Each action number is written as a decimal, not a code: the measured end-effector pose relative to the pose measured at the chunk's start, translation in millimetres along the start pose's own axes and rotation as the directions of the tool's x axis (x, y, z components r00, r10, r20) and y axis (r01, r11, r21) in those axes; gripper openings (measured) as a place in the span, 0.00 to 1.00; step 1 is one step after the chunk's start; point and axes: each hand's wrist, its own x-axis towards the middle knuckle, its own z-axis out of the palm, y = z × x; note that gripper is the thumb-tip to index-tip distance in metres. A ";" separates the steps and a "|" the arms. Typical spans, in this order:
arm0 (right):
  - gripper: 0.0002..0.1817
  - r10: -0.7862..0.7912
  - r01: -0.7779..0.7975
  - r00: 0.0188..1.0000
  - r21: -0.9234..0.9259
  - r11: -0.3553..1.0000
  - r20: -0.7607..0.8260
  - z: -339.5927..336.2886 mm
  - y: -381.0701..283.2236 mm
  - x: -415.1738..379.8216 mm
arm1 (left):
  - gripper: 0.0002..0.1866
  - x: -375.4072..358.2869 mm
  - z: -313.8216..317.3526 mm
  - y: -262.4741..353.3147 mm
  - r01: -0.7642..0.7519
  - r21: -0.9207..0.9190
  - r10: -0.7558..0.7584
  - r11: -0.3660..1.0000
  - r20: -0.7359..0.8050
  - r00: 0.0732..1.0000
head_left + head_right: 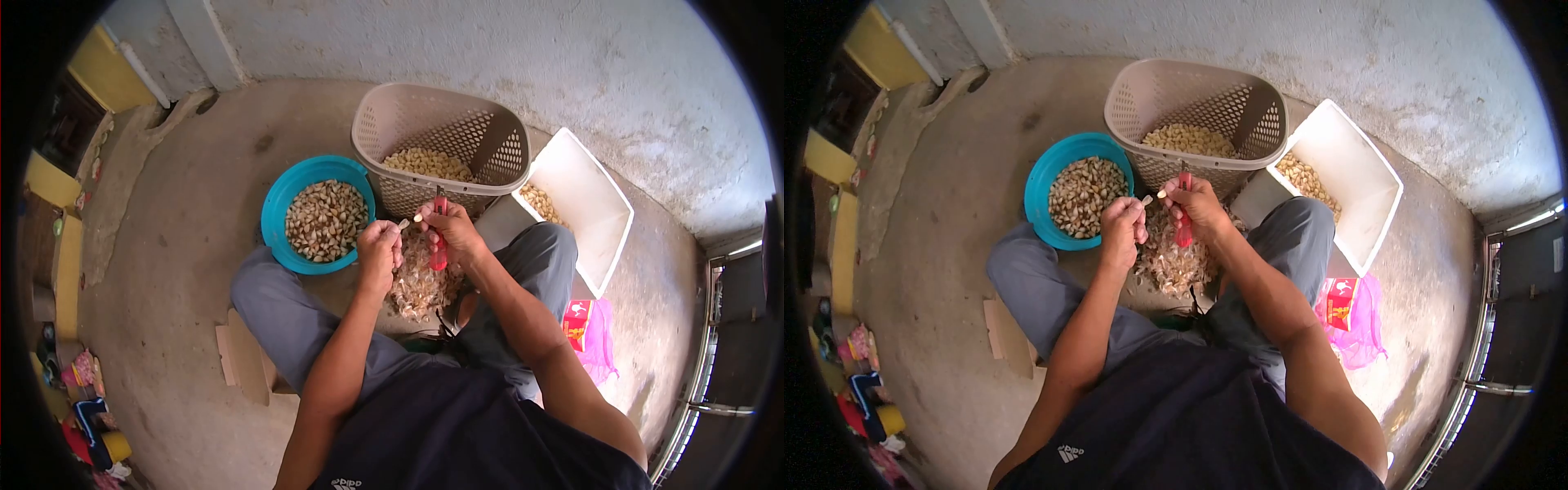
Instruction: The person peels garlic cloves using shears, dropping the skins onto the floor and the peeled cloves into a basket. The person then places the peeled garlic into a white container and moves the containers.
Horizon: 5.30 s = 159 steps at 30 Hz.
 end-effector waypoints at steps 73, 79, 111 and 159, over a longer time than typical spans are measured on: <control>0.09 -0.284 0.269 0.958 -0.264 0.926 -0.022 -23.5 -54.3 -4.9 | 0.07 2.6 -9.7 1.8 -0.380 0.566 0.277 0.732 0.263 0.924; 0.17 -0.396 0.308 0.895 -0.358 0.882 -0.204 -30.1 -61.1 -0.9 | 0.06 3.5 0.1 2.8 -0.360 0.749 0.236 0.557 0.273 0.933; 0.06 -0.314 0.402 0.910 -0.768 0.498 0.272 14.7 3.4 -4.1 | 0.45 4.4 -0.3 9.1 0.097 0.052 -0.107 0.994 0.229 0.968; 0.07 -0.199 0.286 0.958 -0.702 0.652 0.206 11.9 -17.5 -12.1 | 0.04 3.6 2.3 -4.9 -0.592 0.606 0.542 0.531 0.294 0.787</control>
